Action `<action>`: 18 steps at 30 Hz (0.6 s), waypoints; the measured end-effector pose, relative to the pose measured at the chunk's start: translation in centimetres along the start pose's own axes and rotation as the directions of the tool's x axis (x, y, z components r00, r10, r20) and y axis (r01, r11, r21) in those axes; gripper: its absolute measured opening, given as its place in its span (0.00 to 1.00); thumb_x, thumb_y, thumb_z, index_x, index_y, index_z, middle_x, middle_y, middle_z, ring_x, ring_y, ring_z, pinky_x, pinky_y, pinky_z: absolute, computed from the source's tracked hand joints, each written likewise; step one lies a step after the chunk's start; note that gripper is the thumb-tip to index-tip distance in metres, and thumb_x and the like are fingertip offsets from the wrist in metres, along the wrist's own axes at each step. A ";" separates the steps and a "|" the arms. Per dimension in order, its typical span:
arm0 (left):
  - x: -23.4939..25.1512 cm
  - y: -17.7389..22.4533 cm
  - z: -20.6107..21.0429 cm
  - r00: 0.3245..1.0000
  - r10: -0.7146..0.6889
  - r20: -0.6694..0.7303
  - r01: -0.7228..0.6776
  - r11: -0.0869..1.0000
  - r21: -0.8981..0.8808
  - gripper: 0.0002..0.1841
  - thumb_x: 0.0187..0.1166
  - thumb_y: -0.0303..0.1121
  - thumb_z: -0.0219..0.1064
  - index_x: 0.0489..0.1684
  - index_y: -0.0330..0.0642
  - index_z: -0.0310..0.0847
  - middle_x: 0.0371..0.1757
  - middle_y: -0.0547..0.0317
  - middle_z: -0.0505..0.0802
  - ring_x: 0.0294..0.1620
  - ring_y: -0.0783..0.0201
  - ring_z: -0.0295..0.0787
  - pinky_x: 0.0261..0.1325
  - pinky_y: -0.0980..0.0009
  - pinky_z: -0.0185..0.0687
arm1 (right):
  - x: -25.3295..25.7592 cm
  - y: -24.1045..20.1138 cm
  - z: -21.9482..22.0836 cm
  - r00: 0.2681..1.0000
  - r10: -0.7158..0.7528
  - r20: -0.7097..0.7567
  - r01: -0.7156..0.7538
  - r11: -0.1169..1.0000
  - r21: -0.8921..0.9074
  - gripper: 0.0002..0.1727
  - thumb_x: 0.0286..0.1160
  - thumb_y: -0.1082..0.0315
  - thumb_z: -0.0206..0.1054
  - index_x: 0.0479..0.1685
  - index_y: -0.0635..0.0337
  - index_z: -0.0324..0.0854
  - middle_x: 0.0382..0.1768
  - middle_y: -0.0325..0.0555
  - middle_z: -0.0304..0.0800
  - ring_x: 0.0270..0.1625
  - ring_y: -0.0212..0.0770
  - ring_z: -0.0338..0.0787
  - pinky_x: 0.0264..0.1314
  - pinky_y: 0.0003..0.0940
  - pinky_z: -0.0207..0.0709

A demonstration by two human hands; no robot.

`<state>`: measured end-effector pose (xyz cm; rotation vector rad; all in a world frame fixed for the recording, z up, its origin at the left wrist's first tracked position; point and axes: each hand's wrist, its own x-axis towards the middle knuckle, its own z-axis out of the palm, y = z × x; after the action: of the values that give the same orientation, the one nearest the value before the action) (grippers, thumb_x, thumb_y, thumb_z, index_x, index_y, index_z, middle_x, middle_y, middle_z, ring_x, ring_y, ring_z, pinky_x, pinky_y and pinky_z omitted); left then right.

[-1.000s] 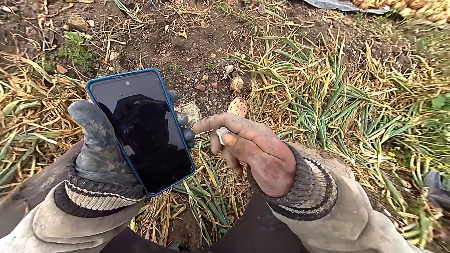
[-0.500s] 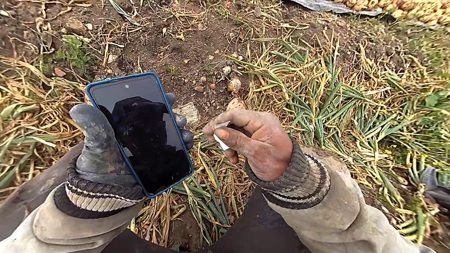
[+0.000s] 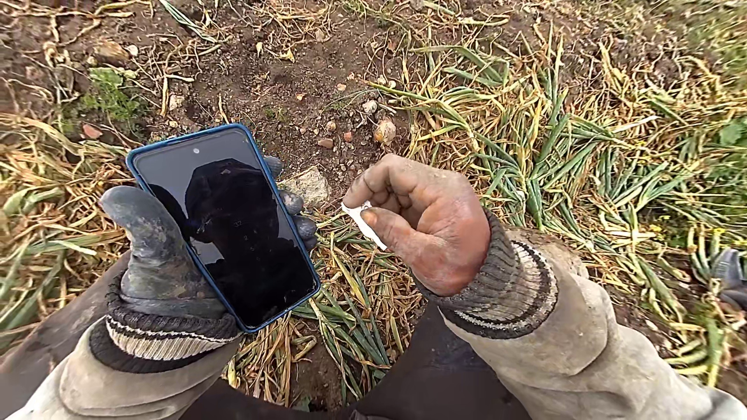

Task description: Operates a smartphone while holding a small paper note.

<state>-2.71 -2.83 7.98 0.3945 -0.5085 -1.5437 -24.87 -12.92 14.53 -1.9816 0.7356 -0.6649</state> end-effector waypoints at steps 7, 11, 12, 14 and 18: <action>-0.3 -0.1 0.2 1.000 -0.002 -0.023 0.002 1.000 0.024 0.51 0.65 0.76 0.63 0.82 0.44 0.69 0.61 0.43 0.89 0.57 0.47 0.90 0.59 0.49 0.89 | 0.0 0.1 -0.4 0.995 -0.050 0.086 0.056 0.996 -0.070 0.18 0.64 0.77 0.58 0.46 0.53 0.90 0.39 0.32 0.91 0.30 0.25 0.84 0.27 0.24 0.80; -0.1 0.1 -1.3 0.999 0.036 0.014 -0.036 0.999 0.023 0.53 0.63 0.76 0.66 0.81 0.42 0.69 0.61 0.38 0.89 0.59 0.42 0.90 0.61 0.42 0.88 | 0.0 0.6 -0.2 0.975 -0.169 0.146 0.172 0.985 -0.007 0.15 0.71 0.75 0.54 0.36 0.54 0.88 0.37 0.35 0.90 0.28 0.25 0.83 0.23 0.22 0.77; -0.1 0.2 -1.7 0.999 0.054 0.010 -0.054 0.998 0.031 0.52 0.63 0.75 0.67 0.81 0.42 0.69 0.61 0.38 0.88 0.59 0.42 0.90 0.61 0.43 0.88 | 0.0 0.6 0.1 0.965 -0.212 0.157 0.218 0.976 -0.022 0.14 0.72 0.74 0.55 0.37 0.54 0.88 0.37 0.33 0.90 0.32 0.25 0.84 0.28 0.22 0.79; -0.1 0.1 -1.9 0.992 0.120 -0.026 -0.118 0.992 0.053 0.49 0.65 0.74 0.68 0.75 0.40 0.72 0.60 0.39 0.88 0.58 0.44 0.90 0.58 0.45 0.89 | -0.4 0.2 0.9 0.945 -0.288 0.155 0.299 0.953 -0.056 0.14 0.70 0.74 0.57 0.41 0.56 0.90 0.37 0.35 0.90 0.37 0.27 0.87 0.37 0.24 0.83; -0.3 0.0 -1.5 0.986 0.154 -0.069 -0.143 0.979 0.144 0.47 0.67 0.76 0.63 0.74 0.44 0.73 0.59 0.48 0.88 0.59 0.55 0.88 0.59 0.56 0.88 | -1.4 -0.7 2.2 0.911 -0.359 0.202 0.392 0.906 -0.159 0.22 0.71 0.71 0.58 0.63 0.54 0.89 0.38 0.34 0.89 0.34 0.24 0.83 0.32 0.22 0.81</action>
<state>-1.91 -2.60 6.70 0.5118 -0.5722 -1.3473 -24.13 -10.39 13.92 -2.3614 0.3223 -0.6554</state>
